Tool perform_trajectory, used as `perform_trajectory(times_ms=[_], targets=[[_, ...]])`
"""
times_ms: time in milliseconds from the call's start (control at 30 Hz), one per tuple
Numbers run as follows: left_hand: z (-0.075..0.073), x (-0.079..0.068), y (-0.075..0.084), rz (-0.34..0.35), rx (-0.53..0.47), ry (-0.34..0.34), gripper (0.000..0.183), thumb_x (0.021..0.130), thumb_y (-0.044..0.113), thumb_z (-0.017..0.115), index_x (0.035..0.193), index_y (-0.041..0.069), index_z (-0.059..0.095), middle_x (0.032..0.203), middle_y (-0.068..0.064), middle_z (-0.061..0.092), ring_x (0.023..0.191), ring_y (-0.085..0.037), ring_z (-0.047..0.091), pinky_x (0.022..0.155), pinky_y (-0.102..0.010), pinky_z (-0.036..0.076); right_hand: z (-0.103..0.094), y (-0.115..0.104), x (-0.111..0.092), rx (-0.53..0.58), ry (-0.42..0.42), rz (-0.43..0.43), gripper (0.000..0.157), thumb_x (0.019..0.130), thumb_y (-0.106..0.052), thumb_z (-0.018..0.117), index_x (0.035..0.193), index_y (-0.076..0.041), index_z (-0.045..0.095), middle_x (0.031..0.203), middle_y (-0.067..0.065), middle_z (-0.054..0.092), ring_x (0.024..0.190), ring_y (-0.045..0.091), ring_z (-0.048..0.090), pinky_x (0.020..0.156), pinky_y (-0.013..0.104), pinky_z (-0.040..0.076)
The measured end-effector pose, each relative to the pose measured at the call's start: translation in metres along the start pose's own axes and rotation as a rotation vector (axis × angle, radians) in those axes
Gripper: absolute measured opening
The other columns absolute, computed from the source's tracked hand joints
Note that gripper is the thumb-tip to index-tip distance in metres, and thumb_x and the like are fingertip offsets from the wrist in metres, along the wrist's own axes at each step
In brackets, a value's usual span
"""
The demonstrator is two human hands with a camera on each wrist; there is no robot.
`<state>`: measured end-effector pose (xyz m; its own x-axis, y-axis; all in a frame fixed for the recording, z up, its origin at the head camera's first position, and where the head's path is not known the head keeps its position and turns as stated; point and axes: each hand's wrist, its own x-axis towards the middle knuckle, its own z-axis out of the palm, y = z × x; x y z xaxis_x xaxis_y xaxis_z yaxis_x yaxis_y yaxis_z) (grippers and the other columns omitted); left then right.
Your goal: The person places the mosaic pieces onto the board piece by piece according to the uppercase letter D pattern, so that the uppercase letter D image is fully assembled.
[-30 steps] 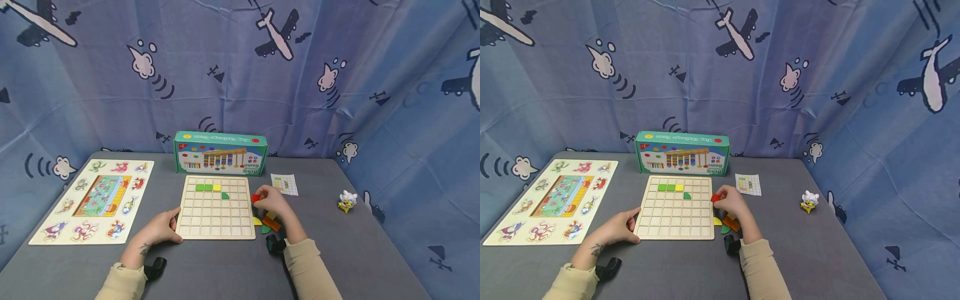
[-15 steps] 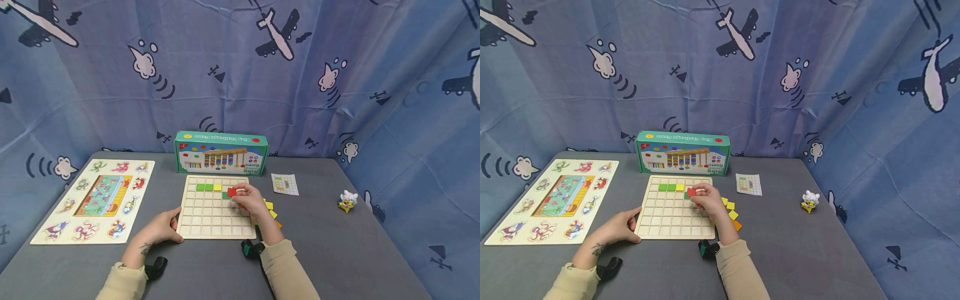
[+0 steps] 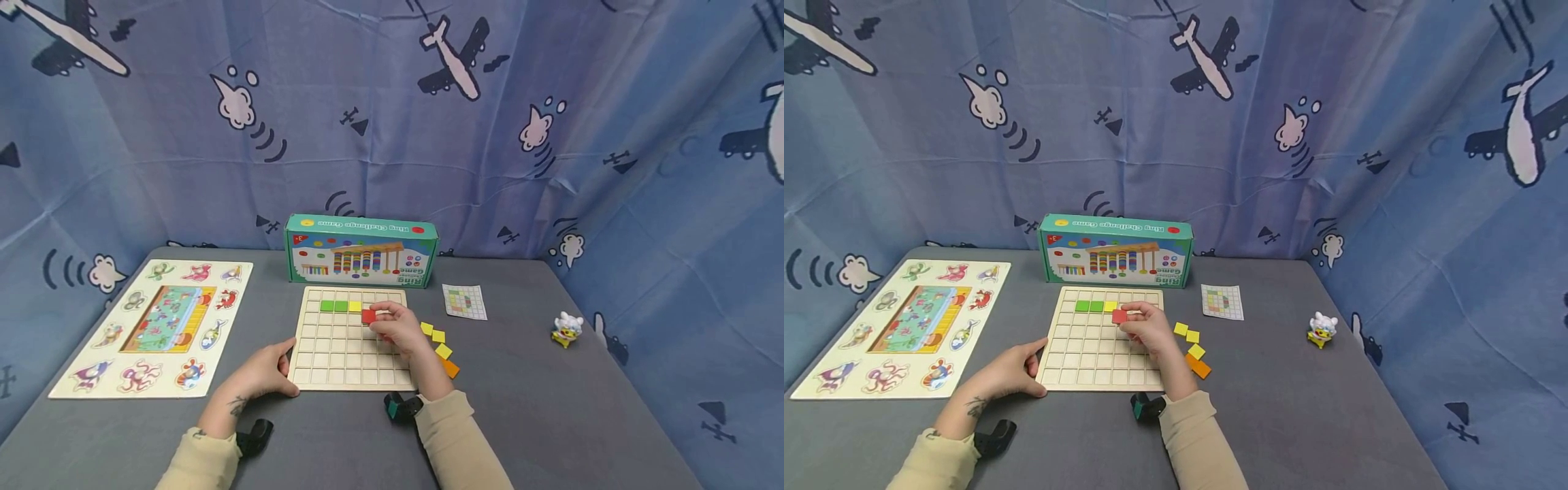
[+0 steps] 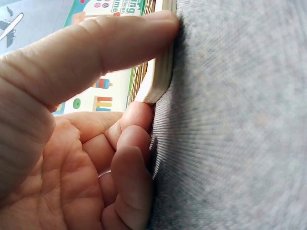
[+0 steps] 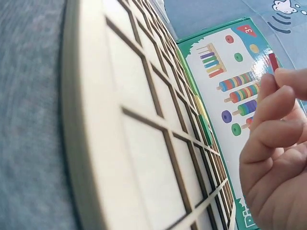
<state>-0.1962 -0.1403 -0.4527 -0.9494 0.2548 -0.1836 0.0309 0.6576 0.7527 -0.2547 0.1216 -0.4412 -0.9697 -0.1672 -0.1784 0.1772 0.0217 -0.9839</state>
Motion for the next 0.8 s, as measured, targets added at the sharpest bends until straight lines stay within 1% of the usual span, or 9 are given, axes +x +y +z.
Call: perform_trajectory(times_ms=[67,200,267,367,500,600,700,800], targets=[[0.000,0.000,0.000,-0.001,0.001,0.000,0.099,0.052,0.001,0.082,0.138,-0.009,0.035,0.064,-0.004,0.046,0.055,-0.014,0.039,0.050,-0.026,0.029,0.000,0.004,0.003,-0.009,0.025,0.015,0.037,0.078,0.004,0.063,0.114,0.002,0.058,0.066,-0.005,0.059,0.049,0.010,0.047,0.044,0.022,0.032],[0.000,0.000,0.001,-0.003,-0.001,0.000,0.099,0.052,0.000,0.082,0.138,-0.009,0.035,0.064,-0.003,0.046,0.056,-0.014,0.039,0.050,-0.026,0.029,0.001,0.004,0.003,-0.051,0.065,0.061,0.035,0.076,0.005,0.063,0.111,0.000,0.060,0.061,-0.003,0.057,0.046,0.011,0.045,0.043,0.023,0.031],[0.000,0.000,0.000,-0.007,-0.002,0.001,0.099,0.052,0.000,0.082,0.138,-0.009,0.035,0.064,-0.003,0.046,0.056,-0.014,0.039,0.050,-0.025,0.029,0.002,0.004,0.003,-0.086,0.084,0.090,0.035,0.075,0.006,0.063,0.110,-0.001,0.061,0.060,-0.002,0.057,0.045,0.012,0.044,0.043,0.023,0.031],[0.000,0.001,0.000,-0.011,-0.001,0.001,0.099,0.052,0.001,0.082,0.138,-0.009,0.035,0.064,-0.003,0.046,0.055,-0.014,0.039,0.050,-0.025,0.029,0.003,0.003,0.002,-0.167,0.107,0.120,0.037,0.073,0.007,0.062,0.109,-0.001,0.061,0.060,0.000,0.055,0.043,0.013,0.039,0.043,0.024,0.029],[0.000,0.002,-0.001,-0.013,0.000,0.002,0.099,0.052,0.001,0.081,0.138,-0.009,0.034,0.064,-0.003,0.046,0.055,-0.014,0.039,0.050,-0.025,0.029,0.005,0.004,0.002,-0.272,0.135,0.130,0.036,0.072,0.008,0.061,0.107,0.000,0.062,0.070,0.005,0.055,0.044,0.014,0.036,0.043,0.024,0.030],[0.000,0.001,0.000,-0.015,-0.003,0.003,0.099,0.052,0.001,0.081,0.138,-0.009,0.035,0.064,-0.003,0.046,0.055,-0.014,0.039,0.050,-0.025,0.029,0.006,0.004,0.003,-0.338,0.151,0.129,0.034,0.072,0.008,0.061,0.104,0.000,0.064,0.082,0.010,0.057,0.045,0.014,0.039,0.043,0.023,0.031],[-0.001,0.001,0.000,-0.010,0.000,0.004,0.099,0.052,0.000,0.081,0.138,-0.009,0.035,0.064,-0.003,0.046,0.055,-0.014,0.039,0.050,-0.025,0.029,0.009,0.003,0.004,-0.407,0.158,0.133,0.033,0.072,0.007,0.063,0.103,-0.001,0.066,0.093,0.014,0.059,0.046,0.014,0.039,0.044,0.023,0.033],[0.000,0.000,-0.001,-0.008,-0.005,0.007,0.098,0.052,0.000,0.081,0.138,-0.009,0.035,0.064,-0.004,0.046,0.055,-0.014,0.039,0.050,-0.026,0.029,0.011,0.002,0.005,-0.464,0.162,0.143,0.033,0.072,0.005,0.065,0.104,-0.001,0.066,0.100,0.015,0.059,0.046,0.013,0.037,0.045,0.023,0.034]])
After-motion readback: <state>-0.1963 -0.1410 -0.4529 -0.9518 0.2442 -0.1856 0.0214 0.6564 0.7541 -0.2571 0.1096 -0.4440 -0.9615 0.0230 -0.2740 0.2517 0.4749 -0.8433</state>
